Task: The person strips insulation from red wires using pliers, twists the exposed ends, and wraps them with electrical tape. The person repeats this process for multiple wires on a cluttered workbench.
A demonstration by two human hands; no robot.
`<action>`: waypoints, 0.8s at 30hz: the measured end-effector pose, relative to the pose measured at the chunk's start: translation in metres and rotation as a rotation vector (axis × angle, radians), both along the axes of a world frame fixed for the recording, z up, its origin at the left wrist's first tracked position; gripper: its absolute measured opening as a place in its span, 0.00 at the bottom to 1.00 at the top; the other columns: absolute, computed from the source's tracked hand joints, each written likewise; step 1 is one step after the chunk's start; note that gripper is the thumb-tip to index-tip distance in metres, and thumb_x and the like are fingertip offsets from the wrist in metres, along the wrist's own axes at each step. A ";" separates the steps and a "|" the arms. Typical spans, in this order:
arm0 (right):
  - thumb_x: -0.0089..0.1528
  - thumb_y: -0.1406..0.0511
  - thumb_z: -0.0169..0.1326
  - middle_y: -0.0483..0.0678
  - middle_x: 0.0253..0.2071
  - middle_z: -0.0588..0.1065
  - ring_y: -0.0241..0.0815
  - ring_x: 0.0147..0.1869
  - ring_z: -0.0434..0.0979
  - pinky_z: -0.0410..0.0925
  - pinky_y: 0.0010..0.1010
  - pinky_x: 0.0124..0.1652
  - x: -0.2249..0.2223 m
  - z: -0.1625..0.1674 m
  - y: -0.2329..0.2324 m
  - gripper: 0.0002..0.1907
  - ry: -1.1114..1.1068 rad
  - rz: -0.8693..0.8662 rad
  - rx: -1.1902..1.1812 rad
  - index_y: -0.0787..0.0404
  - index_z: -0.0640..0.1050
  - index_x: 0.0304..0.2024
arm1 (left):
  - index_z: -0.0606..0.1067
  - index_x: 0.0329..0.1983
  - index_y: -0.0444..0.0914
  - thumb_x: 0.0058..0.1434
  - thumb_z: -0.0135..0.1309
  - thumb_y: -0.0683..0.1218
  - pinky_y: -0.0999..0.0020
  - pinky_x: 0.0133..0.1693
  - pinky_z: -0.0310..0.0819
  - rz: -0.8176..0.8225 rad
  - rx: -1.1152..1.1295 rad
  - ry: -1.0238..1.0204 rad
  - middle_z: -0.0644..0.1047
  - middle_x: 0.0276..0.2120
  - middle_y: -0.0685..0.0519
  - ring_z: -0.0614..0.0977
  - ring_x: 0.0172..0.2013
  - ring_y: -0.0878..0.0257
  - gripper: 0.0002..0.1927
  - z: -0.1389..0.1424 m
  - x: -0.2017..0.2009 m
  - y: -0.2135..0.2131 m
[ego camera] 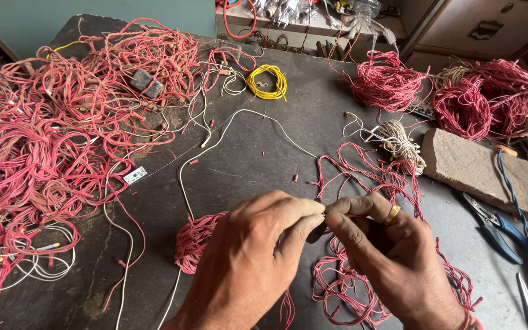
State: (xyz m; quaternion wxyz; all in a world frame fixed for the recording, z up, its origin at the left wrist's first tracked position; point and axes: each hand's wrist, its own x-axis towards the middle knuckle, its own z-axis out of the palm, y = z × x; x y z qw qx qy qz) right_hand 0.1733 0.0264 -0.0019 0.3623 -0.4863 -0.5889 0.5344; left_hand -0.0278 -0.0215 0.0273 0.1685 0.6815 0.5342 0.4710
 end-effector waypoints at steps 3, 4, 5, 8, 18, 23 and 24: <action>0.66 0.67 0.59 0.41 0.35 0.80 0.27 0.30 0.69 0.64 0.21 0.28 -0.002 0.002 -0.004 0.10 -0.090 0.075 0.144 0.62 0.81 0.49 | 0.79 0.41 0.38 0.64 0.57 0.44 0.56 0.38 0.75 0.053 -0.117 0.096 0.81 0.33 0.48 0.83 0.36 0.50 0.06 0.000 0.002 0.001; 0.66 0.66 0.59 0.40 0.35 0.79 0.26 0.31 0.73 0.67 0.20 0.31 -0.003 0.003 -0.005 0.10 -0.189 0.099 0.263 0.60 0.82 0.50 | 0.79 0.41 0.38 0.64 0.57 0.45 0.55 0.38 0.74 0.077 -0.163 0.120 0.81 0.32 0.48 0.83 0.35 0.50 0.06 0.000 0.004 0.001; 0.66 0.65 0.59 0.40 0.34 0.79 0.25 0.33 0.76 0.69 0.19 0.34 -0.004 0.004 -0.006 0.11 -0.287 0.124 0.382 0.59 0.82 0.50 | 0.78 0.41 0.38 0.64 0.57 0.45 0.57 0.38 0.75 0.075 -0.178 0.078 0.81 0.33 0.49 0.83 0.36 0.51 0.06 -0.001 0.005 0.001; 0.64 0.66 0.59 0.41 0.35 0.75 0.27 0.38 0.80 0.73 0.20 0.35 -0.006 0.007 -0.005 0.12 -0.235 0.093 0.463 0.62 0.82 0.49 | 0.75 0.45 0.39 0.64 0.59 0.46 0.59 0.42 0.76 0.043 -0.144 -0.041 0.82 0.37 0.50 0.85 0.40 0.53 0.10 -0.004 0.007 0.001; 0.61 0.64 0.58 0.41 0.19 0.69 0.30 0.20 0.60 0.55 0.26 0.20 -0.003 0.014 0.007 0.12 0.011 -0.090 -0.171 0.68 0.83 0.40 | 0.66 0.69 0.43 0.57 0.48 0.31 0.56 0.50 0.75 -0.091 -0.092 0.152 0.78 0.51 0.46 0.82 0.50 0.49 0.34 -0.013 0.005 -0.005; 0.67 0.65 0.59 0.40 0.19 0.64 0.30 0.20 0.56 0.53 0.26 0.19 0.003 0.014 0.012 0.12 0.171 -0.001 -0.232 0.68 0.79 0.48 | 0.64 0.72 0.46 0.60 0.46 0.32 0.55 0.49 0.74 -0.122 -0.167 0.228 0.73 0.56 0.45 0.80 0.50 0.48 0.35 -0.011 0.004 -0.005; 0.65 0.65 0.57 0.40 0.19 0.64 0.30 0.19 0.55 0.51 0.25 0.19 0.004 0.014 0.013 0.11 0.160 -0.033 -0.300 0.68 0.79 0.46 | 0.64 0.71 0.45 0.60 0.47 0.33 0.54 0.49 0.74 -0.126 -0.098 0.225 0.71 0.58 0.43 0.80 0.51 0.46 0.34 -0.010 0.004 -0.006</action>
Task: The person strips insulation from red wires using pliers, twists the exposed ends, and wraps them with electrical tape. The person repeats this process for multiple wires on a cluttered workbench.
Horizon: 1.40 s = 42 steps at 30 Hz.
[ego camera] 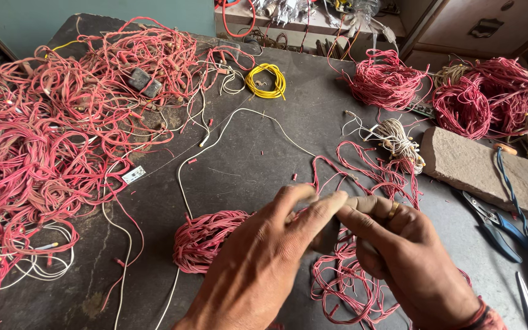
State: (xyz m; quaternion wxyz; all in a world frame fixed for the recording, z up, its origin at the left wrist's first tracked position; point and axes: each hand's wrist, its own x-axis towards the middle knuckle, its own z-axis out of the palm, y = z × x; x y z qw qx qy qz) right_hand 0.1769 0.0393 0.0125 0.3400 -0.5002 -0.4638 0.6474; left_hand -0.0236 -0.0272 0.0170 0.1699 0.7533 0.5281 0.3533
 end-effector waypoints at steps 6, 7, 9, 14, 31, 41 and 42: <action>0.64 0.64 0.54 0.37 0.19 0.63 0.27 0.18 0.53 0.47 0.24 0.18 0.005 0.002 0.003 0.10 -0.004 0.001 -0.195 0.65 0.80 0.42 | 0.65 0.71 0.45 0.55 0.44 0.30 0.53 0.54 0.71 -0.084 -0.007 -0.041 0.69 0.62 0.44 0.78 0.55 0.45 0.38 0.002 0.002 -0.001; 0.64 0.65 0.53 0.37 0.18 0.63 0.27 0.18 0.53 0.48 0.24 0.18 0.006 0.001 0.004 0.10 0.019 0.023 -0.196 0.66 0.80 0.42 | 0.65 0.72 0.45 0.54 0.43 0.29 0.53 0.55 0.70 -0.112 -0.070 -0.075 0.70 0.61 0.46 0.78 0.55 0.46 0.40 0.002 0.002 -0.001; 0.64 0.66 0.52 0.36 0.18 0.62 0.27 0.18 0.53 0.48 0.24 0.18 0.007 -0.001 0.004 0.10 0.064 0.042 -0.213 0.66 0.79 0.42 | 0.68 0.69 0.45 0.55 0.44 0.29 0.55 0.55 0.71 -0.087 -0.039 -0.053 0.71 0.60 0.47 0.79 0.55 0.48 0.37 0.001 0.004 0.000; 0.65 0.65 0.52 0.36 0.17 0.60 0.29 0.17 0.53 0.51 0.24 0.20 0.009 -0.010 0.003 0.09 0.144 0.080 -0.300 0.64 0.79 0.42 | 0.73 0.59 0.38 0.59 0.49 0.34 0.56 0.54 0.73 -0.072 0.113 -0.067 0.74 0.56 0.47 0.80 0.53 0.49 0.24 -0.001 0.006 0.001; 0.69 0.65 0.53 0.40 0.27 0.69 0.30 0.27 0.61 0.58 0.25 0.27 0.014 -0.016 0.001 0.12 0.272 0.162 -0.042 0.69 0.79 0.46 | 0.76 0.45 0.35 0.62 0.51 0.40 0.71 0.44 0.81 0.091 -0.205 -0.878 0.85 0.38 0.53 0.88 0.42 0.68 0.09 0.000 0.018 0.013; 0.63 0.63 0.58 0.44 0.23 0.71 0.33 0.25 0.65 0.61 0.28 0.26 0.006 -0.019 -0.005 0.13 -0.035 0.148 0.105 0.67 0.80 0.43 | 0.75 0.43 0.32 0.63 0.52 0.45 0.69 0.42 0.83 0.276 -0.543 -1.099 0.84 0.34 0.49 0.88 0.37 0.66 0.11 -0.001 0.014 0.017; 0.64 0.64 0.59 0.45 0.27 0.74 0.33 0.26 0.66 0.62 0.28 0.26 0.006 -0.019 -0.005 0.12 -0.038 0.164 0.138 0.67 0.80 0.45 | 0.75 0.45 0.33 0.63 0.52 0.46 0.69 0.41 0.84 0.295 -0.576 -1.095 0.85 0.34 0.49 0.88 0.36 0.65 0.12 0.000 0.014 0.017</action>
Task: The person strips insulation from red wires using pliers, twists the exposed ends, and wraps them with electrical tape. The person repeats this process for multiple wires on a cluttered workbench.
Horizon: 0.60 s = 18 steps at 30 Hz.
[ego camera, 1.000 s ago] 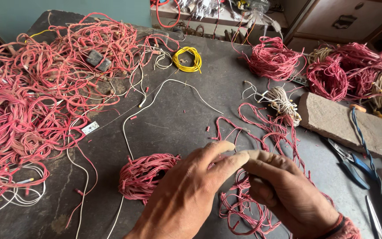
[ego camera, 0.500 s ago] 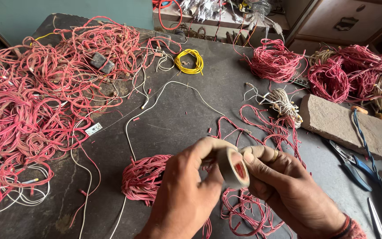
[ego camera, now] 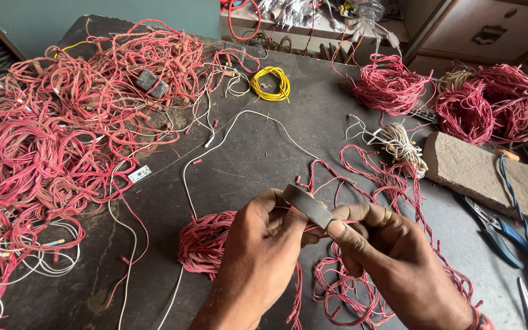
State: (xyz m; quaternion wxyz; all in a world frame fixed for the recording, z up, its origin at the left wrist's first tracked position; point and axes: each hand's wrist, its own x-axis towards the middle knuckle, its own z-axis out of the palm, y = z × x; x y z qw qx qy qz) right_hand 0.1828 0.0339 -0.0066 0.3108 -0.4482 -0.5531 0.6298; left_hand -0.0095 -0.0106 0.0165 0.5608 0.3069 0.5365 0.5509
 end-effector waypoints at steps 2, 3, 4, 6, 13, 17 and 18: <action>0.66 0.64 0.59 0.47 0.33 0.81 0.33 0.29 0.69 0.65 0.28 0.28 0.000 0.000 -0.001 0.12 -0.001 0.034 0.065 0.66 0.80 0.49 | 0.76 0.44 0.32 0.64 0.52 0.48 0.70 0.39 0.83 -0.001 -0.038 0.006 0.85 0.32 0.48 0.88 0.33 0.65 0.14 0.001 0.000 0.000; 0.67 0.64 0.60 0.46 0.32 0.79 0.33 0.29 0.69 0.66 0.28 0.29 -0.001 0.000 -0.002 0.12 -0.001 0.030 0.056 0.66 0.80 0.49 | 0.76 0.43 0.32 0.64 0.52 0.49 0.70 0.38 0.82 -0.003 -0.038 0.013 0.85 0.31 0.47 0.88 0.32 0.64 0.15 0.002 0.000 -0.001; 0.67 0.65 0.60 0.46 0.30 0.77 0.34 0.29 0.70 0.66 0.28 0.29 -0.002 0.001 -0.003 0.12 -0.002 0.027 0.047 0.66 0.80 0.49 | 0.76 0.42 0.31 0.65 0.52 0.51 0.71 0.36 0.82 -0.006 -0.037 0.018 0.85 0.30 0.46 0.87 0.31 0.64 0.16 0.003 0.000 0.000; 0.64 0.65 0.60 0.45 0.29 0.76 0.33 0.29 0.70 0.66 0.27 0.28 -0.004 0.004 -0.006 0.12 -0.042 -0.005 0.041 0.65 0.80 0.47 | 0.77 0.44 0.31 0.63 0.53 0.52 0.71 0.35 0.81 0.009 -0.130 -0.035 0.84 0.29 0.48 0.86 0.30 0.65 0.18 0.005 0.000 0.000; 0.60 0.66 0.60 0.42 0.30 0.78 0.29 0.30 0.70 0.65 0.24 0.29 -0.017 0.014 -0.012 0.13 -0.149 -0.143 0.041 0.64 0.81 0.46 | 0.68 0.57 0.34 0.61 0.60 0.48 0.67 0.34 0.81 0.115 -0.296 -0.165 0.83 0.29 0.46 0.84 0.27 0.63 0.25 0.012 0.000 0.002; 0.60 0.66 0.60 0.42 0.28 0.76 0.30 0.27 0.66 0.62 0.25 0.27 -0.016 0.012 -0.009 0.11 -0.124 -0.179 0.042 0.66 0.82 0.43 | 0.69 0.53 0.34 0.59 0.60 0.55 0.70 0.29 0.75 0.045 -0.271 -0.112 0.83 0.27 0.48 0.80 0.23 0.64 0.27 0.009 -0.005 0.001; 0.60 0.66 0.60 0.42 0.28 0.75 0.30 0.27 0.66 0.62 0.25 0.27 -0.015 0.010 -0.008 0.11 -0.126 -0.181 0.047 0.66 0.82 0.43 | 0.69 0.53 0.34 0.59 0.60 0.56 0.71 0.29 0.74 0.026 -0.266 -0.085 0.84 0.27 0.48 0.80 0.23 0.64 0.28 0.008 -0.006 0.001</action>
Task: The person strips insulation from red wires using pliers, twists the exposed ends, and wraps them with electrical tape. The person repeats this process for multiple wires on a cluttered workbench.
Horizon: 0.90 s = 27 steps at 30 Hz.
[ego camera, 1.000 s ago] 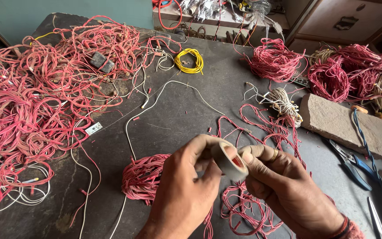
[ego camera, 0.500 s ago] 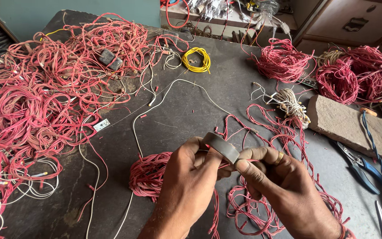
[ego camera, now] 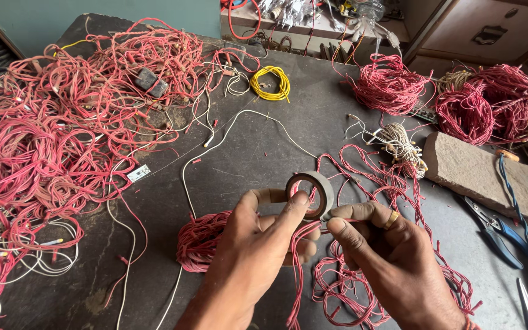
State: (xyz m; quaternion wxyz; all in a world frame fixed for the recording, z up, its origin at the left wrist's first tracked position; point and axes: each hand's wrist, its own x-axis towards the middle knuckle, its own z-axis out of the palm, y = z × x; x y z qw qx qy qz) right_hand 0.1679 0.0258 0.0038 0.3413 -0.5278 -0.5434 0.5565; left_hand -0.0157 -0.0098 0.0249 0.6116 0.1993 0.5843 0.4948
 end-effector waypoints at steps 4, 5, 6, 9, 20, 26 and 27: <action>0.64 0.66 0.61 0.43 0.29 0.74 0.31 0.29 0.66 0.62 0.25 0.27 0.004 -0.005 0.004 0.11 0.016 0.019 0.045 0.65 0.82 0.48 | 0.66 0.58 0.33 0.58 0.60 0.49 0.71 0.34 0.77 -0.087 0.256 -0.062 0.83 0.30 0.48 0.82 0.29 0.66 0.28 -0.005 -0.004 -0.003; 0.67 0.66 0.62 0.44 0.29 0.74 0.32 0.29 0.65 0.61 0.25 0.27 0.004 -0.005 0.004 0.11 0.030 0.034 0.061 0.65 0.81 0.50 | 0.65 0.60 0.36 0.57 0.61 0.47 0.71 0.35 0.78 -0.102 0.250 -0.018 0.83 0.32 0.50 0.82 0.31 0.66 0.30 -0.006 -0.004 -0.005; 0.64 0.66 0.61 0.42 0.29 0.74 0.31 0.29 0.66 0.61 0.25 0.27 0.004 -0.005 0.004 0.11 -0.008 -0.015 0.051 0.65 0.82 0.47 | 0.63 0.63 0.39 0.55 0.62 0.45 0.71 0.36 0.79 -0.115 0.245 0.026 0.83 0.33 0.51 0.83 0.33 0.67 0.33 -0.006 -0.004 -0.007; 0.61 0.65 0.60 0.39 0.31 0.76 0.28 0.32 0.69 0.64 0.23 0.30 0.001 -0.002 0.002 0.10 -0.097 -0.039 0.198 0.64 0.83 0.42 | 0.64 0.62 0.41 0.55 0.61 0.44 0.71 0.37 0.80 -0.112 0.313 0.187 0.84 0.33 0.53 0.84 0.33 0.67 0.32 -0.007 -0.004 -0.009; 0.63 0.63 0.63 0.42 0.29 0.71 0.29 0.30 0.62 0.63 0.24 0.26 0.003 0.003 0.000 0.09 -0.397 0.046 0.383 0.58 0.82 0.44 | 0.81 0.36 0.37 0.58 0.64 0.45 0.68 0.32 0.79 -0.071 0.608 0.812 0.85 0.31 0.53 0.87 0.31 0.63 0.07 -0.004 -0.002 -0.011; 0.58 0.70 0.61 0.41 0.31 0.75 0.28 0.26 0.71 0.65 0.23 0.25 0.000 0.006 -0.004 0.12 -0.439 0.131 0.795 0.60 0.82 0.45 | 0.80 0.36 0.36 0.58 0.62 0.43 0.69 0.32 0.80 -0.081 0.576 0.766 0.83 0.30 0.54 0.87 0.31 0.64 0.06 -0.001 0.001 -0.010; 0.59 0.70 0.62 0.42 0.31 0.74 0.30 0.26 0.71 0.65 0.24 0.25 -0.001 0.008 -0.004 0.11 -0.455 0.123 0.761 0.60 0.83 0.45 | 0.80 0.35 0.36 0.57 0.62 0.43 0.69 0.32 0.80 -0.088 0.540 0.744 0.83 0.29 0.54 0.87 0.31 0.64 0.06 0.000 0.001 -0.010</action>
